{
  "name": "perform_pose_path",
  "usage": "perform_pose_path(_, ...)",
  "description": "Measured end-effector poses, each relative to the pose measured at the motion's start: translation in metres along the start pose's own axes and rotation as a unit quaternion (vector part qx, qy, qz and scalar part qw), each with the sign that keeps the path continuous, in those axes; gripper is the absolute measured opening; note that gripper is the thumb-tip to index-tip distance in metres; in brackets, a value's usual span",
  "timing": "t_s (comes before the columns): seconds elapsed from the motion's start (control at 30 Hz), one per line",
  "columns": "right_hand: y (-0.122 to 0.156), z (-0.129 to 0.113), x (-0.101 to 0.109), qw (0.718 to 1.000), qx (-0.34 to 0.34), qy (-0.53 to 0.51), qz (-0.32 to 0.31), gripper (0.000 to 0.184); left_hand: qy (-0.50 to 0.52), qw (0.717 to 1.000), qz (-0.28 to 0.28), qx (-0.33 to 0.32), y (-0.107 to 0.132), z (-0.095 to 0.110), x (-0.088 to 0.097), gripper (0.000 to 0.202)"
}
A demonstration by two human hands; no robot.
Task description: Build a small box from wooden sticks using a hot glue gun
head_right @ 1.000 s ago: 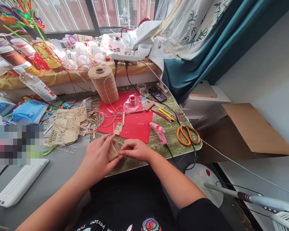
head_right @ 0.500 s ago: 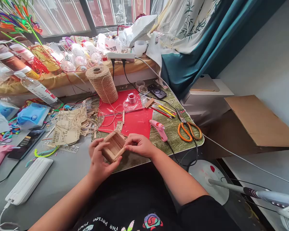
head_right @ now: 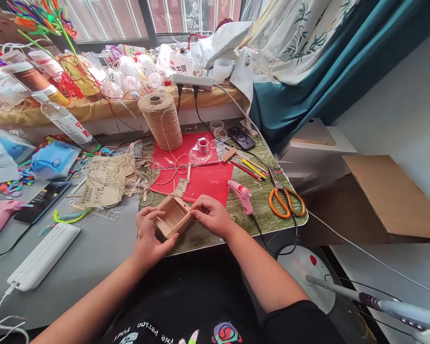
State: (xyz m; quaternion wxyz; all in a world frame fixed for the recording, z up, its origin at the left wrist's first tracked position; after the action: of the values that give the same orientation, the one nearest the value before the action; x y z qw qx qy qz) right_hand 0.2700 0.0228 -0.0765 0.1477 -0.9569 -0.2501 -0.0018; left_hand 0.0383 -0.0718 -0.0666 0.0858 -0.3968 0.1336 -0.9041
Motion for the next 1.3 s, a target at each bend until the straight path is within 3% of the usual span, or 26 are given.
perform_pose_path(0.17, -0.001, 0.000, -0.001, 1.000, -0.010, 0.014, 0.024, 0.027, 0.009, 1.000, 0.002, -0.010, -0.001, 0.000, 0.002, 0.064)
perform_pose_path(0.43, 0.002, -0.001, 0.000, 1.000, -0.003, 0.016, -0.007, 0.023, 0.023, 1.000, 0.003, -0.012, -0.001, -0.002, 0.001, 0.067)
perform_pose_path(0.6, 0.003, 0.001, 0.000, 0.999, -0.004, 0.033, -0.023, 0.024, 0.036, 0.999, -0.031, -0.008, -0.004, -0.002, 0.011, 0.061)
perform_pose_path(0.7, 0.003, 0.003, 0.000, 0.999, -0.013, 0.025, -0.029, 0.025, 0.042, 0.997, -0.050, -0.039, -0.014, 0.005, 0.022, 0.058)
perform_pose_path(0.8, 0.003, 0.003, 0.000, 0.999, -0.023, 0.018, -0.031, 0.027, 0.022, 0.997, -0.031, -0.069, -0.031, 0.015, 0.028, 0.038)
perform_pose_path(0.87, 0.002, 0.003, 0.000, 0.999, -0.026, 0.014, -0.032, 0.028, -0.011, 0.994, -0.063, -0.083, -0.043, 0.021, 0.027, 0.034)
perform_pose_path(1.07, 0.001, 0.004, 0.000, 0.998, -0.038, -0.008, -0.040, 0.029, -0.141, 0.971, -0.174, -0.089, -0.064, 0.028, 0.019, 0.060)
perform_pose_path(1.3, 0.002, 0.008, -0.001, 0.995, -0.064, -0.059, -0.047, 0.027, -0.168, 0.967, -0.168, -0.090, -0.060, 0.026, 0.016, 0.066)
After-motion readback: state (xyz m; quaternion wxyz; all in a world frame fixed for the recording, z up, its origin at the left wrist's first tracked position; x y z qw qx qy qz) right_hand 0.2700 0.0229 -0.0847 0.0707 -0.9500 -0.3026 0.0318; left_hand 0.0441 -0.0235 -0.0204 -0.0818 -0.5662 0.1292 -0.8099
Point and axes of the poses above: each hand's wrist, its own y-axis away from the middle knuckle, its own x-axis out of the back of the hand, z = x × y, the point moved 1 cm from there along -y, towards the middle knuckle, and after that the axes turned 4 degrees about x, right-handed, at the moved point
